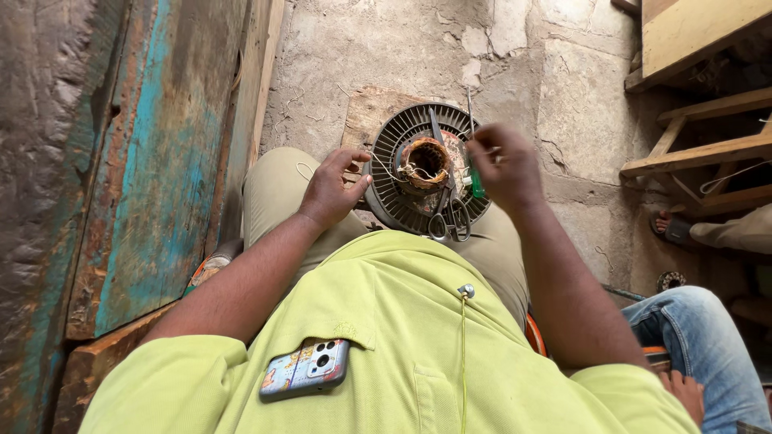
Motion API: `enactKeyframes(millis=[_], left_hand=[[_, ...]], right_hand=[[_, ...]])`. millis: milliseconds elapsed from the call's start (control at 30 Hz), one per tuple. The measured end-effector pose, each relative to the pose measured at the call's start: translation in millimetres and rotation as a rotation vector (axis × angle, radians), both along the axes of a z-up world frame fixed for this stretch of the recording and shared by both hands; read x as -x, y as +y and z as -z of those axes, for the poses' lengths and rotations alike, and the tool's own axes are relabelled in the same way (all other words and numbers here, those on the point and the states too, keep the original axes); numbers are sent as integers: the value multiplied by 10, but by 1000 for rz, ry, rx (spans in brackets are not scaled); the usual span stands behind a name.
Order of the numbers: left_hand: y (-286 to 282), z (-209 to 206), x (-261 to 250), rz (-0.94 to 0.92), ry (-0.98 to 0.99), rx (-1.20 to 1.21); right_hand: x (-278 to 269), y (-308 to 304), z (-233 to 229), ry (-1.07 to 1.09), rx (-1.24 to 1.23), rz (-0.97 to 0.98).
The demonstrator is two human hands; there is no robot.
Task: The person sits on the floor and works on a motor stator, using a screwdriver to adjust internal components and shears to trim copper wire. The person repeatedly manipulates the wire and tools to secure the windings.
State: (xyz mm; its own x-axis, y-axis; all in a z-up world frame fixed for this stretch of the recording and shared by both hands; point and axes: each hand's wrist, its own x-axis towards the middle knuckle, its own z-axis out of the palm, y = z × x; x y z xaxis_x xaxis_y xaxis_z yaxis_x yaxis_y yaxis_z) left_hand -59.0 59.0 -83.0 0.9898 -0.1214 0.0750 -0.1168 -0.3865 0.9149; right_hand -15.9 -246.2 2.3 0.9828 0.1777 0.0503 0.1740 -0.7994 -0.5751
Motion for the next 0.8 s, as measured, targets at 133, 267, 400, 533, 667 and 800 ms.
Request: enactKeyframes(millis=[133,267,400,533,667,800], left_hand=[[-18,3,9,18,-12,24],[-17,36,3,19,-10,-12],[-16,47,-14,8,15,-21],[-16,70,-2,4,-20,-72],[-27,41,0,8,-23,-42],[-23,-30,20,12,-36,-16]], right_hand=[[40,-269,217,146,121,266],[78,-308,336,231,147,273],[15,-214,307,254,128,289],[-29,-166,364,216,224,263],[-78,-249,443,336,47,376],[166,-458,323,251,-451,291]])
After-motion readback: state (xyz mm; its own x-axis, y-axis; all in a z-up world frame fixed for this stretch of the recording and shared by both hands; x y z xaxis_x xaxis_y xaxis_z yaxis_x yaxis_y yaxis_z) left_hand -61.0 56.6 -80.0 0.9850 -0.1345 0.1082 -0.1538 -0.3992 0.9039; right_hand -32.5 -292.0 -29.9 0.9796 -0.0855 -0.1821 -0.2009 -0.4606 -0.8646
